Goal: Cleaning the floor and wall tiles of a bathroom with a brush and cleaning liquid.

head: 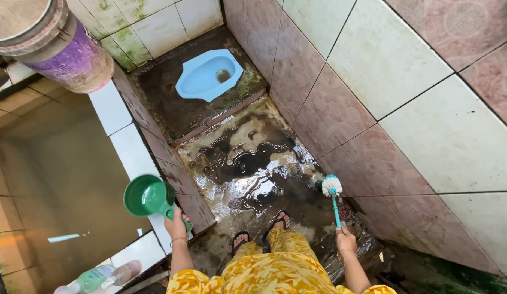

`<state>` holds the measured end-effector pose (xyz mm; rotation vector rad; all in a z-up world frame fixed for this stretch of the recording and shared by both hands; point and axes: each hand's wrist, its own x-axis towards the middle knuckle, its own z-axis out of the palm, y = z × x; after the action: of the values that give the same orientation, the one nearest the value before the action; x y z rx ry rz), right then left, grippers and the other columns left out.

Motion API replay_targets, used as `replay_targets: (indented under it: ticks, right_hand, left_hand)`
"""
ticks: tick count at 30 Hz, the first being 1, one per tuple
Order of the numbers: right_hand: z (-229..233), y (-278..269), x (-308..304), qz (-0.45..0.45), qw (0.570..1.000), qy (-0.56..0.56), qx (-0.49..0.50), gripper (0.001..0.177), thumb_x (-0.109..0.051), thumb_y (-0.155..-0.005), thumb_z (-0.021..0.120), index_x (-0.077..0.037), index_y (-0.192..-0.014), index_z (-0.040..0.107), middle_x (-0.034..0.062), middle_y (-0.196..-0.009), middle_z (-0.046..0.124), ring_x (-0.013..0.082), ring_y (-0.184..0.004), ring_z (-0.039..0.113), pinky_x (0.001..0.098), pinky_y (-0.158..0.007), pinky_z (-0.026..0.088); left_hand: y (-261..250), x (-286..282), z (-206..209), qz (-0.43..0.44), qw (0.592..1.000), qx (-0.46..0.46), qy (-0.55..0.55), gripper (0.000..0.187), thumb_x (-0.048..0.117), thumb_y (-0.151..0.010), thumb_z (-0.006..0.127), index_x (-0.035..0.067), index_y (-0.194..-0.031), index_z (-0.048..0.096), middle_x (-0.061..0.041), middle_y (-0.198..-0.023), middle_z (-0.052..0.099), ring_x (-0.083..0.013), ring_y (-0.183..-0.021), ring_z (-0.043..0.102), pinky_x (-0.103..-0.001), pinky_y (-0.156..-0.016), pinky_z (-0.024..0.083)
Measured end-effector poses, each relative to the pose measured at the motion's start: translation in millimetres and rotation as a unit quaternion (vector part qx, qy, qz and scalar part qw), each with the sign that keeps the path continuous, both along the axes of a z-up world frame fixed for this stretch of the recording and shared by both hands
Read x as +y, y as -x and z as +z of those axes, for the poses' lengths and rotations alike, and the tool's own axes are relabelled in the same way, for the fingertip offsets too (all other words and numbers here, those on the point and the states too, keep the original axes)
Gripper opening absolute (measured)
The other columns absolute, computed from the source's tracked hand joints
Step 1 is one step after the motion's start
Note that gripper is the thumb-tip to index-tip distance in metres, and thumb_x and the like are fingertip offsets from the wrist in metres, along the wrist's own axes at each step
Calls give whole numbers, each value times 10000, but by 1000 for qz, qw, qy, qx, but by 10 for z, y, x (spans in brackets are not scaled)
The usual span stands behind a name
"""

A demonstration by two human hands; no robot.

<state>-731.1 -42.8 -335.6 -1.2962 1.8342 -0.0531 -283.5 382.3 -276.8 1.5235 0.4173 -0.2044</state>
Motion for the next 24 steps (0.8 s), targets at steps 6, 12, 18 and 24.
replay_targets:
  ticks: [6, 12, 18, 24]
  right_hand:
    - [223, -266, 613, -28, 996, 14, -87, 389, -344, -949, 700, -209, -1313, 732, 12, -678, 631, 115, -562, 524, 317, -530, 426]
    - [-8, -122, 1235, -102, 985, 9, -141, 373, -317, -956, 704, -214, -1314, 730, -2, -664, 581, 101, -512, 449, 305, -436, 342]
    - [189, 109, 1525, -166, 968, -16, -188, 370, -307, -956, 686, -200, -1309, 723, -14, -633, 539, 95, -431, 380, 295, -383, 278]
    - [340, 506, 1532, -262, 938, -55, -221, 415, -280, -982, 640, -205, -1391, 646, -19, -624, 487, 97, -407, 348, 290, -365, 257]
  left_hand:
    - [177, 671, -374, 17, 998, 58, -22, 235, 219, -914, 637, -4, -928, 562, -92, -653, 568, -199, -526, 556, -351, -512, 476]
    - [316, 1021, -748, -9, 976, 148, -160, 423, 259, -886, 673, -105, -1023, 506, -184, -683, 627, -253, -538, 600, -391, -529, 507]
    - [339, 1304, -950, 6, 848, 223, -481, 871, 382, -807, 848, -129, -1295, 339, -332, -1066, 605, -438, -931, 589, -493, -839, 488]
    - [730, 505, -109, -58, 734, -124, -665, 843, 227, -743, 791, -1, -1433, 363, -218, -1366, 498, -394, -1214, 481, -500, -988, 410]
